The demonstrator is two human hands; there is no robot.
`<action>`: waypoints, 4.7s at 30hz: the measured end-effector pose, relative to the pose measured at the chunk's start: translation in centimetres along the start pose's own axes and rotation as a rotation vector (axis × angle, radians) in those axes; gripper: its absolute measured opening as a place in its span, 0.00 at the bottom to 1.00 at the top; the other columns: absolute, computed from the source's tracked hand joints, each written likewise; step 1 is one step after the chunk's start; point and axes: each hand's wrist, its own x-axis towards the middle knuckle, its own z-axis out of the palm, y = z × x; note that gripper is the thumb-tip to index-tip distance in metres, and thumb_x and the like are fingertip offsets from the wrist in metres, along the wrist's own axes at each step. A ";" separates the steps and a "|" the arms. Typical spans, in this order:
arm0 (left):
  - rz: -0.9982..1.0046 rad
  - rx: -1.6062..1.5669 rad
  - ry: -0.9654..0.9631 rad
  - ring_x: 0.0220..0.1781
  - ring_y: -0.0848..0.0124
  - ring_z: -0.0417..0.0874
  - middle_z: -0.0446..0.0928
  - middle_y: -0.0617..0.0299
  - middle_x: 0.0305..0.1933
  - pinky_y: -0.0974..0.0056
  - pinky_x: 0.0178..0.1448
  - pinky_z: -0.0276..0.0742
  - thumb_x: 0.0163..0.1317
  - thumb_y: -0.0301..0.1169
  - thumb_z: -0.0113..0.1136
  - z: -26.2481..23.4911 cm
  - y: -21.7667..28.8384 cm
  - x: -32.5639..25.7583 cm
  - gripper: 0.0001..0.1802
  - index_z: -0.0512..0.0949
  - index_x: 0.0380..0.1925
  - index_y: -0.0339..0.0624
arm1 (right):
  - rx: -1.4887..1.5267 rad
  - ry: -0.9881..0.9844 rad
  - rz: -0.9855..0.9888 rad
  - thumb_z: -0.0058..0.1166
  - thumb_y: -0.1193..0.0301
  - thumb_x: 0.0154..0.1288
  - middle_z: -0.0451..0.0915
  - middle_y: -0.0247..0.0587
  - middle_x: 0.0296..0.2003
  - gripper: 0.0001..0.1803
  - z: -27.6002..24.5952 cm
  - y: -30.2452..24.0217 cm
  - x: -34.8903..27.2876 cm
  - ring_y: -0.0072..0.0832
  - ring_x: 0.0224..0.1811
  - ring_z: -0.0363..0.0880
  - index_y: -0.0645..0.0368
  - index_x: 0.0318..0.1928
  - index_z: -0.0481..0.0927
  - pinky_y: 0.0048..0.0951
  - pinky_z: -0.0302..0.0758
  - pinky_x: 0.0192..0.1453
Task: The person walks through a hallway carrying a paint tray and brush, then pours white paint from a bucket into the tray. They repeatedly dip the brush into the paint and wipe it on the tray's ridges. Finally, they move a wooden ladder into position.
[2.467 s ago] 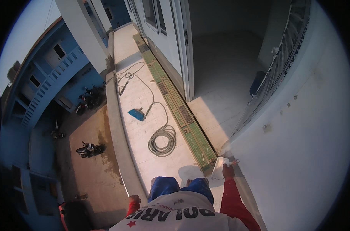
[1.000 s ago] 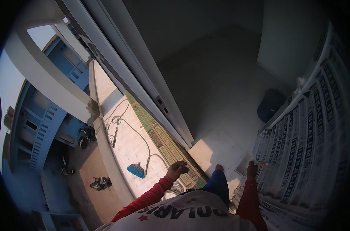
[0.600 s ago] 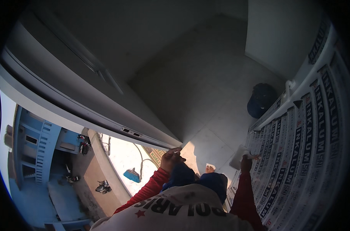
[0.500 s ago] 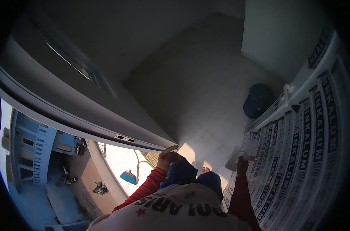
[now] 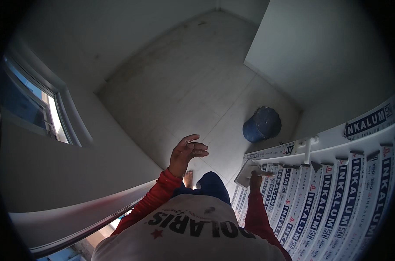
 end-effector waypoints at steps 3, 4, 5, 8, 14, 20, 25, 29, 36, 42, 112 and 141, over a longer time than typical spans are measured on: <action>0.224 -0.035 -0.314 0.53 0.57 0.80 0.76 0.45 0.51 0.55 0.59 0.74 0.71 0.43 0.46 1.7 4.5 4.4 0.31 0.57 0.65 0.33 | 0.047 0.006 0.104 0.50 0.61 0.60 0.81 0.53 0.43 0.22 1.2 -0.9 3.3 0.41 0.47 0.79 0.70 0.45 0.78 0.38 0.71 0.52; 0.306 -0.059 -0.410 0.56 0.55 0.78 0.75 0.43 0.53 0.54 0.60 0.72 0.70 0.45 0.46 2.7 6.1 5.8 0.34 0.55 0.67 0.32 | 0.092 0.028 0.119 0.50 0.61 0.59 0.81 0.54 0.43 0.23 1.6 -0.9 4.7 0.42 0.47 0.79 0.71 0.45 0.78 0.38 0.71 0.52; 0.324 -0.100 -0.471 0.56 0.51 0.78 0.75 0.40 0.52 0.51 0.57 0.74 0.67 0.54 0.45 3.9 7.9 6.8 0.40 0.54 0.67 0.32 | 0.137 0.046 0.130 0.50 0.60 0.59 0.81 0.55 0.44 0.25 2.1 -1.0 6.4 0.42 0.48 0.79 0.72 0.45 0.78 0.39 0.71 0.53; 0.416 -0.366 -0.667 0.59 0.43 0.74 0.69 0.28 0.55 0.46 0.55 0.75 0.57 0.71 0.40 6.6 11.6 9.5 0.56 0.48 0.69 0.33 | -0.070 0.077 0.157 0.51 0.58 0.57 0.81 0.58 0.43 0.28 3.3 -1.6 11.9 0.44 0.47 0.79 0.74 0.44 0.78 0.39 0.72 0.52; 0.312 -1.152 -0.742 0.68 0.42 0.63 0.49 0.27 0.70 0.54 0.71 0.58 0.57 0.61 0.57 13.0 13.4 15.0 0.56 0.48 0.68 0.24 | 0.011 0.192 0.200 0.53 0.57 0.53 0.82 0.53 0.36 0.26 7.9 -7.0 22.0 0.40 0.40 0.79 0.73 0.38 0.80 0.39 0.72 0.47; 0.229 -1.225 -1.031 0.73 0.40 0.51 0.36 0.26 0.72 0.54 0.73 0.54 0.54 0.60 0.61 16.5 14.5 30.0 0.61 0.39 0.70 0.29 | 0.164 0.312 0.182 0.52 0.57 0.54 0.81 0.53 0.31 0.25 10.2 -10.2 33.5 0.40 0.35 0.79 0.73 0.34 0.79 0.42 0.71 0.42; 0.377 -1.050 -0.951 0.73 0.38 0.46 0.34 0.24 0.71 0.52 0.73 0.52 0.53 0.60 0.62 16.6 14.1 39.5 0.62 0.38 0.71 0.32 | 0.032 0.183 0.235 0.52 0.60 0.55 0.82 0.51 0.32 0.22 13.1 -16.2 42.6 0.38 0.36 0.79 0.73 0.34 0.79 0.40 0.72 0.43; 0.495 -0.997 -0.885 0.74 0.37 0.42 0.32 0.22 0.71 0.50 0.73 0.51 0.52 0.61 0.62 15.6 13.5 47.1 0.62 0.37 0.71 0.34 | 0.155 0.132 0.159 0.52 0.62 0.55 0.82 0.49 0.33 0.20 16.1 -20.3 49.2 0.36 0.36 0.78 0.73 0.34 0.79 0.38 0.72 0.43; 0.376 -1.126 -1.034 0.73 0.33 0.41 0.38 0.23 0.71 0.43 0.74 0.46 0.52 0.63 0.61 10.2 14.4 64.5 0.60 0.43 0.72 0.38 | 0.041 0.142 0.187 0.51 0.63 0.54 0.81 0.46 0.30 0.19 19.1 -26.6 61.4 0.34 0.34 0.76 0.72 0.31 0.79 0.37 0.71 0.41; 0.653 -0.893 -0.974 0.73 0.33 0.41 0.46 0.32 0.72 0.43 0.76 0.37 0.54 0.62 0.59 9.3 15.2 81.0 0.58 0.42 0.72 0.38 | -0.041 0.153 0.227 0.51 0.63 0.54 0.79 0.42 0.26 0.18 21.4 -32.4 74.2 0.31 0.31 0.73 0.71 0.30 0.78 0.36 0.70 0.39; -0.340 -0.966 3.270 0.63 0.50 0.72 0.70 0.41 0.61 0.55 0.66 0.68 0.62 0.44 0.55 41.5 -57.9 59.3 0.32 0.67 0.61 0.34 | -0.665 -2.045 -0.719 0.44 0.66 0.56 0.76 0.49 0.46 0.26 59.1 -52.3 78.6 0.42 0.47 0.78 0.70 0.53 0.70 0.38 0.75 0.51; -0.685 0.760 4.197 0.57 0.47 0.73 0.73 0.43 0.54 0.51 0.60 0.70 0.51 0.50 0.68 47.9 -26.3 35.1 0.39 0.68 0.56 0.35 | -1.018 -2.107 -1.106 0.46 0.63 0.59 0.77 0.54 0.49 0.27 65.3 -44.0 59.6 0.45 0.49 0.78 0.70 0.54 0.70 0.39 0.74 0.53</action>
